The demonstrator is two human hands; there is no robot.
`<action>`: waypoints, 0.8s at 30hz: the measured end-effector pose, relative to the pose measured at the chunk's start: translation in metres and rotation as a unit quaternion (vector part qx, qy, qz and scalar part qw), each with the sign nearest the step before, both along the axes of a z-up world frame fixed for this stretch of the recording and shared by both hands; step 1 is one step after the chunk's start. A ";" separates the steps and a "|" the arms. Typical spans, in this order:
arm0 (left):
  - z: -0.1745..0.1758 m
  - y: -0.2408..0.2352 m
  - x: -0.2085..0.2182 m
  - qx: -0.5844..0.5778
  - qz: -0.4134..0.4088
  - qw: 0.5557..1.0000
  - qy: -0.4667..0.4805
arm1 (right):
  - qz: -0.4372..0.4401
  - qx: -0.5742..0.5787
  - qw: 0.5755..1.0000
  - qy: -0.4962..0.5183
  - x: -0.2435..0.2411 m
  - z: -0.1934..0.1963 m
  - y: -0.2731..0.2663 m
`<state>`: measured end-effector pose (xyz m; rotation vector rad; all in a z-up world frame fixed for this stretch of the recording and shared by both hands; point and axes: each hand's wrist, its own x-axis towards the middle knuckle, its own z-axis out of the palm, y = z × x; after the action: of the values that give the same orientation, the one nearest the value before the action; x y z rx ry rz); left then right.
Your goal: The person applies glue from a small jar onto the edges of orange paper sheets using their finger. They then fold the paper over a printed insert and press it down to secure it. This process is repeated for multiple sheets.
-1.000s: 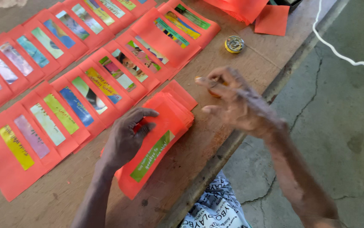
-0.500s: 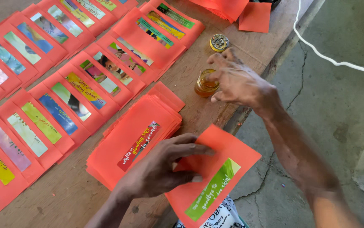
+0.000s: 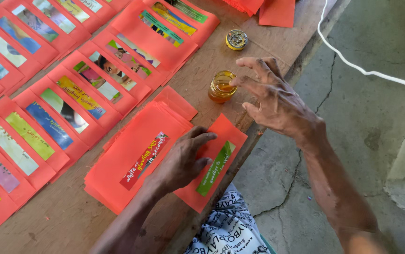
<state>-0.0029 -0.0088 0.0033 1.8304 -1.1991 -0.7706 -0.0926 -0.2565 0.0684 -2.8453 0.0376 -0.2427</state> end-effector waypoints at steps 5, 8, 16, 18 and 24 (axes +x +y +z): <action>-0.001 0.000 -0.002 0.006 0.002 1.000 -0.009 | 0.038 0.008 0.995 -0.087 -0.014 0.020 0.013; -0.005 -0.001 -0.001 -0.003 -0.001 1.000 -0.007 | 0.053 0.131 0.968 -0.206 -0.042 0.038 0.023; -0.007 -0.004 0.000 -0.024 -0.005 0.999 -0.046 | 0.044 0.435 0.899 -0.034 -0.083 -0.025 0.041; -0.004 -0.003 -0.001 -0.021 0.008 0.998 -0.062 | -0.009 0.489 0.870 0.068 -0.092 -0.048 0.044; 0.000 -0.004 0.002 -0.014 0.010 0.997 -0.076 | -0.068 0.506 0.832 0.216 -0.110 -0.089 0.056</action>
<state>-0.0011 -0.0128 0.0030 1.9012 -1.2792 -0.6096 -0.2023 -0.2010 -0.0202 -1.7686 0.3490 0.3224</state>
